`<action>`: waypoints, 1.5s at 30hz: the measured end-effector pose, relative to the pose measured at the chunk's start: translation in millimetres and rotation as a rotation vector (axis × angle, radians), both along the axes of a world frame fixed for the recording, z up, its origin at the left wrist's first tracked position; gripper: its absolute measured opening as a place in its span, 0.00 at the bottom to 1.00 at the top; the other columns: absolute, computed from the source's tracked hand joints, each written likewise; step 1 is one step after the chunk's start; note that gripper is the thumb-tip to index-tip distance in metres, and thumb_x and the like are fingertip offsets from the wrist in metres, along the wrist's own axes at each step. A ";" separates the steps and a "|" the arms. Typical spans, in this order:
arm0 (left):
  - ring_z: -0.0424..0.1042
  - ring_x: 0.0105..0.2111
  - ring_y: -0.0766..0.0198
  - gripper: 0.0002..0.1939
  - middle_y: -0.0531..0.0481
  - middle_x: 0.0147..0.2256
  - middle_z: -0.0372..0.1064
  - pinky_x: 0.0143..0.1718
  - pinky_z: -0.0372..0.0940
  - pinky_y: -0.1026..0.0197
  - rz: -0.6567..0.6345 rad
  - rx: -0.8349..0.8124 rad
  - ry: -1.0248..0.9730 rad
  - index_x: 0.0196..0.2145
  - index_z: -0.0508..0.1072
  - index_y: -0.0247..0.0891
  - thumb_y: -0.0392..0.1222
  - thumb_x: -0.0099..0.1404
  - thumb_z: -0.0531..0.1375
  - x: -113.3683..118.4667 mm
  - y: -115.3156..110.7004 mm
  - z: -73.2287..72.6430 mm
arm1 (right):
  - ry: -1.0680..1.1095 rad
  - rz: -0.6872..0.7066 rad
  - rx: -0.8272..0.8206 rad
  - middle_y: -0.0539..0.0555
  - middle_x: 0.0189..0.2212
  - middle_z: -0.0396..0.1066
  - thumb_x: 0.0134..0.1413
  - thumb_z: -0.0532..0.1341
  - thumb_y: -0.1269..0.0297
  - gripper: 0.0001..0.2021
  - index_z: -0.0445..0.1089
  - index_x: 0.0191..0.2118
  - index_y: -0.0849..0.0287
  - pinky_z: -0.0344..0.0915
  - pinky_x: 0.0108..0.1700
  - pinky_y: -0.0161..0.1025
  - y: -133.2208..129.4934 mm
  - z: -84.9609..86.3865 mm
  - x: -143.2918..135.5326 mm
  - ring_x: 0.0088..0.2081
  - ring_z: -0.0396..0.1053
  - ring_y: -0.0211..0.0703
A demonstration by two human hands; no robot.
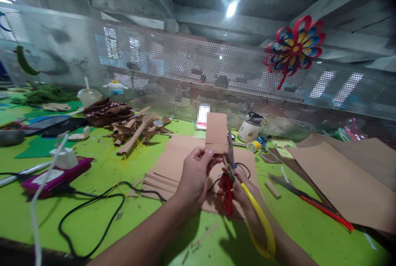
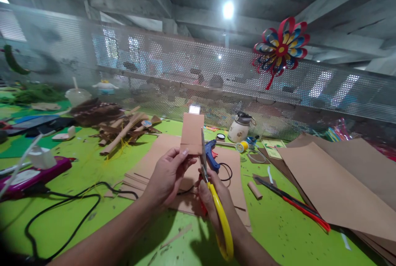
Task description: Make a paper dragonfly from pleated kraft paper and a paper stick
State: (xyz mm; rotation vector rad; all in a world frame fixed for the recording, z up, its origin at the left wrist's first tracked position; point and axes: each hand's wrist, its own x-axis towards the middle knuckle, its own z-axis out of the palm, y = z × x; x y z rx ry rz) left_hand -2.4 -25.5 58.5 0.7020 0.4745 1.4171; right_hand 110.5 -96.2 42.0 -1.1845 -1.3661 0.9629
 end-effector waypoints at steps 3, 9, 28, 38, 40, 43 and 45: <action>0.71 0.28 0.68 0.10 0.48 0.28 0.72 0.36 0.67 0.65 -0.001 0.009 -0.004 0.27 0.69 0.31 0.38 0.50 0.67 0.5 0.7 0.1 | 0.001 0.002 0.019 0.59 0.33 0.69 0.51 0.52 0.40 0.29 0.61 0.48 0.61 0.68 0.36 0.41 2.3 -1.4 2.0 0.32 0.70 0.46; 0.71 0.28 0.68 0.08 0.47 0.28 0.73 0.35 0.67 0.66 0.002 0.047 0.013 0.27 0.69 0.31 0.36 0.53 0.65 -0.4 -2.7 3.3 | -0.022 0.006 0.026 0.60 0.34 0.69 0.49 0.55 0.41 0.27 0.63 0.47 0.59 0.68 0.36 0.42 3.6 2.3 6.3 0.35 0.70 0.50; 0.70 0.26 0.70 0.07 0.48 0.26 0.72 0.34 0.66 0.68 -0.011 0.022 0.040 0.26 0.70 0.30 0.36 0.53 0.64 1.0 -4.3 2.5 | -0.084 -0.013 -0.002 0.56 0.32 0.69 0.54 0.54 0.51 0.21 0.63 0.48 0.59 0.66 0.34 0.38 3.2 3.7 6.9 0.31 0.68 0.45; 0.70 0.26 0.70 0.07 0.48 0.27 0.72 0.34 0.66 0.67 -0.012 0.025 0.038 0.26 0.70 0.30 0.36 0.53 0.64 0.4 -4.7 3.1 | -0.055 -0.028 0.011 0.53 0.29 0.66 0.56 0.53 0.48 0.21 0.60 0.47 0.60 0.64 0.37 0.38 -1.8 3.7 0.0 0.31 0.65 0.42; 0.69 0.26 0.71 0.06 0.48 0.27 0.72 0.34 0.66 0.68 -0.016 0.028 0.040 0.26 0.69 0.30 0.35 0.53 0.64 0.5 -4.6 3.1 | -0.029 -0.033 -0.001 0.53 0.30 0.66 0.55 0.53 0.47 0.22 0.60 0.48 0.60 0.64 0.37 0.37 -2.0 4.5 -1.3 0.31 0.65 0.42; 0.70 0.26 0.71 0.06 0.48 0.28 0.72 0.34 0.66 0.68 -0.019 0.032 0.044 0.27 0.70 0.30 0.35 0.54 0.63 0.5 -4.3 2.5 | -0.018 -0.040 -0.002 0.53 0.30 0.67 0.54 0.54 0.46 0.24 0.61 0.48 0.59 0.64 0.37 0.38 -1.8 3.6 -1.6 0.31 0.66 0.43; 0.70 0.26 0.71 0.05 0.48 0.28 0.72 0.34 0.66 0.67 -0.020 0.036 0.044 0.27 0.70 0.30 0.35 0.55 0.63 0.5 -4.1 1.8 | -0.014 -0.048 -0.007 0.54 0.31 0.68 0.53 0.54 0.45 0.25 0.61 0.48 0.60 0.64 0.35 0.38 -1.6 2.3 -1.0 0.30 0.66 0.43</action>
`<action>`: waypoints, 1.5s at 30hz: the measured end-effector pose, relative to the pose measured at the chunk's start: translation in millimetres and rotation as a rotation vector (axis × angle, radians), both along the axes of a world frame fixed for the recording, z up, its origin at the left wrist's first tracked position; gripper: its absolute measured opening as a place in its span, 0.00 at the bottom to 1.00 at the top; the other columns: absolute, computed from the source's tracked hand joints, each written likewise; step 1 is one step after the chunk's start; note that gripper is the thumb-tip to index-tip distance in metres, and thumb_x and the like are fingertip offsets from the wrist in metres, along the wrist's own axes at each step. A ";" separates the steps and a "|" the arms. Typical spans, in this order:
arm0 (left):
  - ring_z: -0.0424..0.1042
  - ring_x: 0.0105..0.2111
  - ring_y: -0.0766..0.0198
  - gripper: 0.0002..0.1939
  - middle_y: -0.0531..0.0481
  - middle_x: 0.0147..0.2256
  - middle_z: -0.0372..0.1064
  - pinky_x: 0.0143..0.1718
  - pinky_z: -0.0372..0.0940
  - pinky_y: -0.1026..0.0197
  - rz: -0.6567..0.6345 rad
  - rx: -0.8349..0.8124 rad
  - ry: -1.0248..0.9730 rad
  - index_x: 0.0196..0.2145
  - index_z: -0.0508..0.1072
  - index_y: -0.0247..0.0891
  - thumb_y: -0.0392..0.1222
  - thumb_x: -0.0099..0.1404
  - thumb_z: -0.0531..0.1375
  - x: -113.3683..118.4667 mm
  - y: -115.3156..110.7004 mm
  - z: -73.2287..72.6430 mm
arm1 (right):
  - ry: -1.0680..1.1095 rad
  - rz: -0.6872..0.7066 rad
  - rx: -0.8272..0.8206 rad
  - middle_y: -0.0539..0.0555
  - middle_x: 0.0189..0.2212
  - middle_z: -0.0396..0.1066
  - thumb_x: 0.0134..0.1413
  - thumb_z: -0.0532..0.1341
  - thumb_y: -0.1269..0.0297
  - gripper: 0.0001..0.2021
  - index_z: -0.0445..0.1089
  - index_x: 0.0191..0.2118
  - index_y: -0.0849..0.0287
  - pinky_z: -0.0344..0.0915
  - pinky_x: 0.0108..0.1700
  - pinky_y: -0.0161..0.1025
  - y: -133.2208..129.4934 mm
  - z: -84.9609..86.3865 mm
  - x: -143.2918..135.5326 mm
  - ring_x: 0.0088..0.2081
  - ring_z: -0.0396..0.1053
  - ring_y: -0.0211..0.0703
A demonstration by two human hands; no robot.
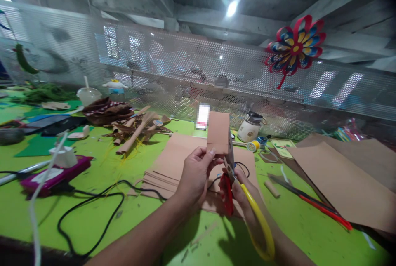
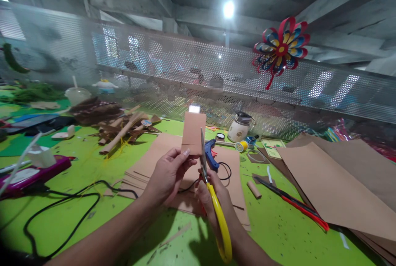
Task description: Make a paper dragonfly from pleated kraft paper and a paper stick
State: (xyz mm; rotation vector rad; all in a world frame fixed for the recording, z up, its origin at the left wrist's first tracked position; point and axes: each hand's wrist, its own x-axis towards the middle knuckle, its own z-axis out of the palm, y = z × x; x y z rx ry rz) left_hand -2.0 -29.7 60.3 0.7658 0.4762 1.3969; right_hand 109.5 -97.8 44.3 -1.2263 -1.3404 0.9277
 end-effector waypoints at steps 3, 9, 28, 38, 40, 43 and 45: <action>0.70 0.25 0.71 0.05 0.48 0.27 0.72 0.34 0.66 0.67 -0.005 -0.013 0.000 0.27 0.69 0.30 0.35 0.55 0.62 -0.1 -0.3 -0.8 | -0.006 -0.012 0.007 0.56 0.32 0.69 0.53 0.54 0.44 0.26 0.62 0.48 0.60 0.64 0.35 0.38 0.1 -1.2 1.0 0.31 0.67 0.43; 0.70 0.26 0.70 0.05 0.48 0.27 0.73 0.35 0.66 0.67 -0.014 -0.021 -0.013 0.27 0.69 0.31 0.34 0.56 0.62 -0.1 0.7 -0.7 | 0.003 -0.006 -0.011 0.56 0.32 0.68 0.53 0.52 0.42 0.27 0.61 0.50 0.60 0.65 0.32 0.37 -1.5 -3.6 1.0 0.29 0.66 0.41; 0.72 0.29 0.67 0.04 0.48 0.26 0.72 0.37 0.67 0.65 -0.009 -0.044 -0.020 0.27 0.70 0.31 0.34 0.54 0.62 -0.9 2.0 -2.6 | 0.172 0.126 -0.083 0.49 0.24 0.61 0.50 0.55 0.41 0.22 0.62 0.36 0.58 0.61 0.21 0.31 3.1 -11.4 1.5 0.21 0.59 0.34; 0.71 0.29 0.67 0.06 0.48 0.27 0.71 0.35 0.67 0.65 -0.012 -0.016 0.015 0.28 0.70 0.31 0.37 0.55 0.63 -3.2 5.6 -4.6 | 0.150 0.123 -0.094 0.49 0.25 0.62 0.51 0.55 0.42 0.23 0.63 0.40 0.59 0.64 0.23 0.32 3.4 -17.8 4.5 0.22 0.60 0.33; 0.71 0.29 0.67 0.06 0.48 0.28 0.71 0.34 0.67 0.65 -0.006 -0.008 0.020 0.28 0.70 0.31 0.37 0.55 0.63 -3.3 6.5 -5.1 | 0.155 0.130 -0.091 0.49 0.25 0.62 0.51 0.55 0.42 0.23 0.63 0.40 0.59 0.64 0.21 0.31 3.5 -17.7 4.5 0.21 0.60 0.33; 0.71 0.29 0.66 0.07 0.48 0.28 0.71 0.33 0.66 0.65 -0.002 -0.008 0.028 0.28 0.70 0.31 0.37 0.54 0.63 -3.6 6.2 -3.5 | 0.132 0.139 -0.089 0.49 0.23 0.62 0.51 0.55 0.42 0.23 0.63 0.37 0.59 0.60 0.18 0.29 2.8 -14.6 3.8 0.19 0.58 0.32; 0.71 0.29 0.66 0.06 0.48 0.27 0.71 0.33 0.66 0.65 0.003 -0.009 0.039 0.28 0.70 0.32 0.37 0.54 0.63 -4.1 5.8 -2.2 | 0.124 0.141 -0.085 0.49 0.24 0.62 0.51 0.55 0.42 0.22 0.63 0.36 0.60 0.60 0.19 0.29 1.6 -12.0 3.1 0.19 0.59 0.32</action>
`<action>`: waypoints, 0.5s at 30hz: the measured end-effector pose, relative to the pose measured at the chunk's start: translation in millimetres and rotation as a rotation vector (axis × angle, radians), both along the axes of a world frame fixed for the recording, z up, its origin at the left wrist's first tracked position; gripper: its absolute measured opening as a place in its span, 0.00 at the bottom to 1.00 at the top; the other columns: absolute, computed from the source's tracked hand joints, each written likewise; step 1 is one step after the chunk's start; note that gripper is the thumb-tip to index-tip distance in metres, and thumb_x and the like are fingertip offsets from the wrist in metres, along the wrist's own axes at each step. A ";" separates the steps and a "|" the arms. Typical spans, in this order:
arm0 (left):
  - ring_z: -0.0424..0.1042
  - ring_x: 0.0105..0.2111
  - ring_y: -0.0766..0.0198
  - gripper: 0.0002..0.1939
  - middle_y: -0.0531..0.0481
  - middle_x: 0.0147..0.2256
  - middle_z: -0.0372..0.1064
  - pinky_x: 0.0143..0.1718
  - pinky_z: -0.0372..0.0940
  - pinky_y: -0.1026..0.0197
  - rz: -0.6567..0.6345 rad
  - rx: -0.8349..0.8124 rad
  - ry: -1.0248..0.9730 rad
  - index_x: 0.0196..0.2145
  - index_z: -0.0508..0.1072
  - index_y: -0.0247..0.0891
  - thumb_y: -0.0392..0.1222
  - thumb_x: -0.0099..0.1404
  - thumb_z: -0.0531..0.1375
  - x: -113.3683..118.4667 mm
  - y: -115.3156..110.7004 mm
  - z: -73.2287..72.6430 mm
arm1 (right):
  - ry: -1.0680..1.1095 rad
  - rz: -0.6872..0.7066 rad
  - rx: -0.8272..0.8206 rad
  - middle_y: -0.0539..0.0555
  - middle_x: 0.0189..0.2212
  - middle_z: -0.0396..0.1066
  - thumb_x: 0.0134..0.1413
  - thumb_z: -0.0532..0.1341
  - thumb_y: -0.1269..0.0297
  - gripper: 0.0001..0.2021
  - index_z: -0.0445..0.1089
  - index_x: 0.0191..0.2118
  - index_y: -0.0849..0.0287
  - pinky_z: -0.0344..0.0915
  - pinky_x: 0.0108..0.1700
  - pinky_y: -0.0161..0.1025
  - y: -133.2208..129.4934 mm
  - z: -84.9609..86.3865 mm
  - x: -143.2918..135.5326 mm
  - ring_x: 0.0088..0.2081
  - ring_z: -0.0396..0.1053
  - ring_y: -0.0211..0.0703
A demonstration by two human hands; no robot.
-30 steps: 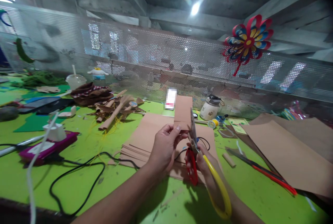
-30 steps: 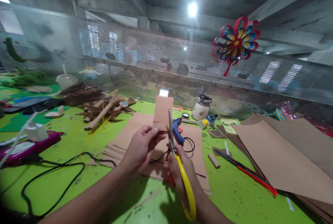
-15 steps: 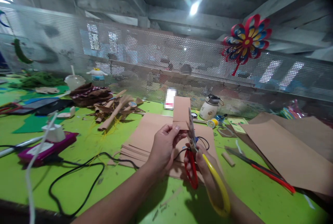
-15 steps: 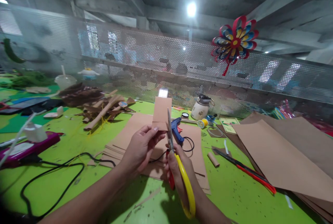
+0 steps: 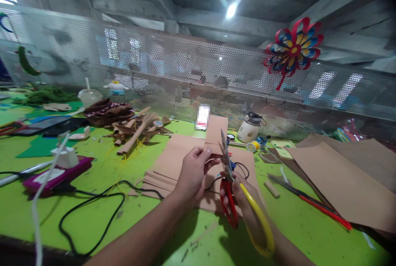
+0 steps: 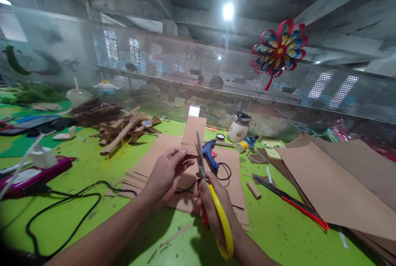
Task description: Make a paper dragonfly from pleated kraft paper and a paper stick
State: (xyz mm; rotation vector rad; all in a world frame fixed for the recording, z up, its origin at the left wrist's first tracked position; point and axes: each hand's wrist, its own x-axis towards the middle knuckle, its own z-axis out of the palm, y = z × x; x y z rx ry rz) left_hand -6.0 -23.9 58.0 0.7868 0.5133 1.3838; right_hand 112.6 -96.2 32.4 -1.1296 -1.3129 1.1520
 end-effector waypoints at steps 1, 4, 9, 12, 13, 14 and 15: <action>0.71 0.29 0.67 0.06 0.49 0.27 0.71 0.33 0.66 0.65 0.002 0.001 0.006 0.28 0.69 0.32 0.37 0.54 0.63 -0.3 0.1 0.3 | 0.001 0.002 0.004 0.50 0.24 0.63 0.52 0.55 0.43 0.21 0.63 0.36 0.60 0.60 0.20 0.29 -0.6 1.0 -0.2 0.20 0.60 0.32; 0.70 0.28 0.68 0.07 0.49 0.27 0.70 0.32 0.65 0.66 0.006 0.011 0.025 0.28 0.69 0.32 0.38 0.55 0.62 -1.4 2.1 -1.0 | -0.006 0.004 0.016 0.52 0.27 0.65 0.53 0.54 0.44 0.21 0.63 0.37 0.60 0.61 0.21 0.29 -1.7 2.2 -0.5 0.23 0.62 0.34; 0.69 0.27 0.69 0.08 0.49 0.26 0.70 0.30 0.64 0.67 0.018 0.005 0.047 0.27 0.69 0.32 0.39 0.54 0.63 -1.5 5.1 -3.1 | -0.014 -0.007 0.002 0.51 0.27 0.65 0.53 0.54 0.44 0.21 0.64 0.39 0.60 0.60 0.20 0.29 -2.3 0.6 -0.7 0.23 0.62 0.34; 0.69 0.27 0.68 0.08 0.49 0.26 0.70 0.31 0.64 0.66 0.021 0.007 0.044 0.27 0.69 0.32 0.40 0.54 0.63 -0.8 3.9 -1.1 | -0.010 -0.015 -0.005 0.50 0.25 0.64 0.53 0.54 0.43 0.22 0.63 0.38 0.60 0.59 0.18 0.28 -3.2 0.0 -0.8 0.21 0.61 0.33; 0.69 0.27 0.68 0.08 0.49 0.26 0.70 0.32 0.64 0.66 0.024 0.006 0.042 0.26 0.68 0.32 0.40 0.53 0.63 -0.6 3.3 -0.3 | -0.014 -0.020 -0.007 0.50 0.25 0.64 0.53 0.54 0.43 0.22 0.63 0.37 0.60 0.59 0.18 0.28 -3.5 -0.1 -0.8 0.21 0.61 0.32; 0.69 0.27 0.68 0.08 0.50 0.25 0.70 0.32 0.64 0.66 0.029 0.002 0.041 0.26 0.68 0.32 0.40 0.52 0.64 -0.6 2.9 0.4 | -0.019 -0.024 -0.010 0.50 0.25 0.65 0.53 0.54 0.43 0.22 0.63 0.38 0.60 0.59 0.18 0.28 -3.7 0.0 -0.8 0.20 0.61 0.32; 0.69 0.27 0.68 0.09 0.50 0.25 0.70 0.32 0.64 0.65 0.033 -0.002 0.041 0.26 0.68 0.32 0.39 0.52 0.64 -0.7 2.7 1.0 | -0.022 -0.024 -0.011 0.50 0.25 0.65 0.53 0.54 0.43 0.22 0.63 0.38 0.60 0.60 0.18 0.28 -3.9 0.1 -0.8 0.20 0.61 0.32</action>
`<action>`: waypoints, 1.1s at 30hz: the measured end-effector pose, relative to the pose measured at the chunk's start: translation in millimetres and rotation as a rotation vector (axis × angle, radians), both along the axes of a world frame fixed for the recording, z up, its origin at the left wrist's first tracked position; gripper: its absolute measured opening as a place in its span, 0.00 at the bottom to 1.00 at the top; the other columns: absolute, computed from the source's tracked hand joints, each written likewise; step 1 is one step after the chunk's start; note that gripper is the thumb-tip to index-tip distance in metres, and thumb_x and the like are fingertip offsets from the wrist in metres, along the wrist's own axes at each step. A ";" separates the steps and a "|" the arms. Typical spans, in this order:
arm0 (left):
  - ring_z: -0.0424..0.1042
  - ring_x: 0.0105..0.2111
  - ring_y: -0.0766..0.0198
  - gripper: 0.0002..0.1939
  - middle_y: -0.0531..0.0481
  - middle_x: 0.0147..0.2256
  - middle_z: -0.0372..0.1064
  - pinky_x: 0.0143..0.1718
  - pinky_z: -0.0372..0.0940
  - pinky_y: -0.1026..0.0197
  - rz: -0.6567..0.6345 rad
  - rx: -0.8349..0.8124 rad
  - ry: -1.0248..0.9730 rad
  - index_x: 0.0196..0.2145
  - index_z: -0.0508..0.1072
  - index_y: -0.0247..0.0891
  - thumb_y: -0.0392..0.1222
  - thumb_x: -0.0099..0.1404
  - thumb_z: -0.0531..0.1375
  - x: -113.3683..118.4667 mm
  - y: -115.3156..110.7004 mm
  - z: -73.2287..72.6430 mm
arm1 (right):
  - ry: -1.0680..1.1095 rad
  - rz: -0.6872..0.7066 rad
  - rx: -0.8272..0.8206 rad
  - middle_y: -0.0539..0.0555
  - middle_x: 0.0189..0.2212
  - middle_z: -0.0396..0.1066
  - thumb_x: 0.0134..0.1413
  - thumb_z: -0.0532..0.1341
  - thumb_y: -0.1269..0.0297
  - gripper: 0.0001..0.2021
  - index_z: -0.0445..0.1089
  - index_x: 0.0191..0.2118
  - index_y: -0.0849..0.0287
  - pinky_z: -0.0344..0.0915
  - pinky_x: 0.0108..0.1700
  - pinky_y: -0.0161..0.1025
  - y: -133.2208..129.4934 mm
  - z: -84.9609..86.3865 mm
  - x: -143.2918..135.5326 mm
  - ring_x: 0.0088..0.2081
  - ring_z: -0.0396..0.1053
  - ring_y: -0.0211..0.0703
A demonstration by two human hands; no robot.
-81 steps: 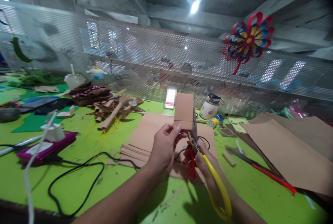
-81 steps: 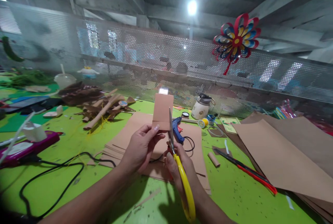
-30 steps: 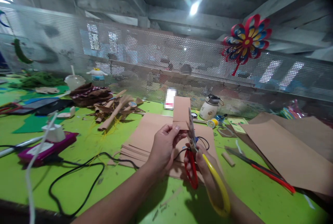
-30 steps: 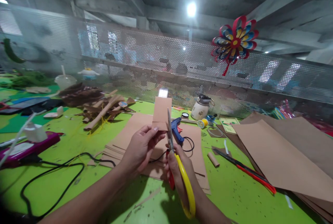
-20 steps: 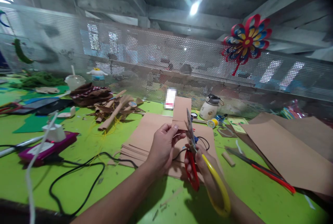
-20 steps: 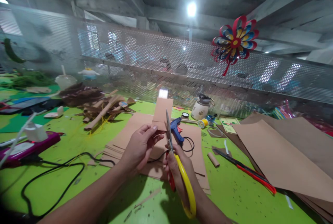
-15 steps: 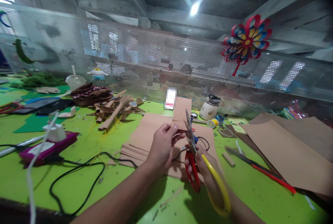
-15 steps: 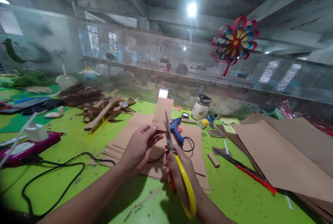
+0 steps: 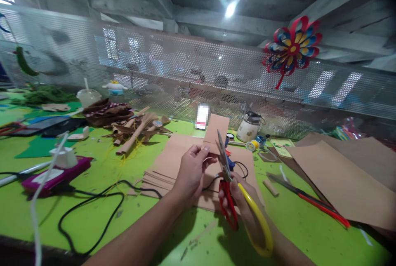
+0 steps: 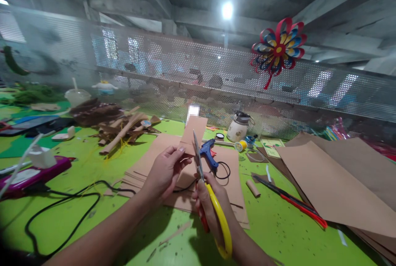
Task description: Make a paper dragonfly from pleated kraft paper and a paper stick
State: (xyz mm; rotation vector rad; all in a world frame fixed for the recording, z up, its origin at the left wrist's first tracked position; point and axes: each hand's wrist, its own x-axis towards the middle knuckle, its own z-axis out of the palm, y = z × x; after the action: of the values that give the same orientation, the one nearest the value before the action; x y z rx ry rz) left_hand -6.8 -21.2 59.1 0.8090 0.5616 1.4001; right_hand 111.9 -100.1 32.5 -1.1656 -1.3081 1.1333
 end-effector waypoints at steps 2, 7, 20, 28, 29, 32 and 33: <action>0.70 0.28 0.67 0.08 0.50 0.25 0.70 0.32 0.64 0.65 0.003 -0.003 0.003 0.26 0.68 0.32 0.39 0.52 0.64 -0.5 0.2 0.6 | 0.008 0.004 0.001 0.50 0.25 0.65 0.53 0.54 0.44 0.21 0.64 0.37 0.60 0.60 0.18 0.28 0.0 0.6 -0.1 0.20 0.60 0.31; 0.69 0.27 0.68 0.08 0.51 0.24 0.68 0.31 0.64 0.65 0.021 0.002 -0.001 0.26 0.68 0.32 0.38 0.52 0.63 -2.6 3.0 -0.3 | 0.030 0.039 -0.022 0.48 0.22 0.62 0.51 0.55 0.42 0.22 0.63 0.32 0.60 0.56 0.15 0.27 1.0 1.2 -1.3 0.16 0.56 0.29; 0.66 0.25 0.70 0.09 0.54 0.23 0.66 0.30 0.63 0.65 0.062 0.004 -0.007 0.23 0.68 0.33 0.38 0.50 0.65 -4.7 6.9 -0.5 | 0.003 0.060 -0.054 0.46 0.19 0.60 0.53 0.52 0.41 0.22 0.60 0.32 0.60 0.53 0.11 0.26 -1.6 -4.6 0.8 0.12 0.52 0.27; 0.66 0.25 0.69 0.09 0.54 0.23 0.66 0.31 0.63 0.64 0.064 0.011 0.010 0.23 0.67 0.33 0.39 0.50 0.65 -5.7 9.5 -2.6 | 0.002 0.043 -0.046 0.45 0.19 0.60 0.53 0.53 0.42 0.21 0.59 0.31 0.59 0.55 0.13 0.26 -2.5 -3.3 0.3 0.13 0.54 0.28; 0.66 0.25 0.69 0.09 0.54 0.23 0.66 0.31 0.63 0.64 0.062 0.013 0.011 0.23 0.67 0.33 0.39 0.49 0.65 -6.0 10.3 -2.9 | -0.002 0.052 -0.048 0.45 0.19 0.60 0.53 0.53 0.42 0.21 0.59 0.31 0.59 0.55 0.13 0.26 -2.2 -3.9 0.8 0.13 0.54 0.28; 0.65 0.24 0.70 0.10 0.54 0.23 0.65 0.31 0.62 0.64 0.067 0.013 0.018 0.24 0.68 0.33 0.40 0.49 0.65 -7.2 12.7 -3.7 | 0.000 0.066 -0.059 0.46 0.19 0.60 0.53 0.52 0.41 0.22 0.60 0.31 0.59 0.54 0.11 0.26 -1.7 -7.0 2.2 0.12 0.53 0.27; 0.65 0.24 0.70 0.10 0.54 0.23 0.65 0.31 0.62 0.64 0.070 0.011 0.023 0.24 0.68 0.33 0.40 0.49 0.65 -7.5 13.3 -4.1 | 0.002 0.063 -0.056 0.46 0.19 0.61 0.53 0.52 0.41 0.22 0.60 0.32 0.59 0.53 0.11 0.26 -1.7 -8.4 2.6 0.12 0.53 0.27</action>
State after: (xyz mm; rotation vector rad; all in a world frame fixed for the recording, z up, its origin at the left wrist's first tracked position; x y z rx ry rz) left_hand -14.2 -7.9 55.0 0.8217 0.6057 1.4605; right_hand 114.4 -101.7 24.1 -1.1711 -1.3265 1.2235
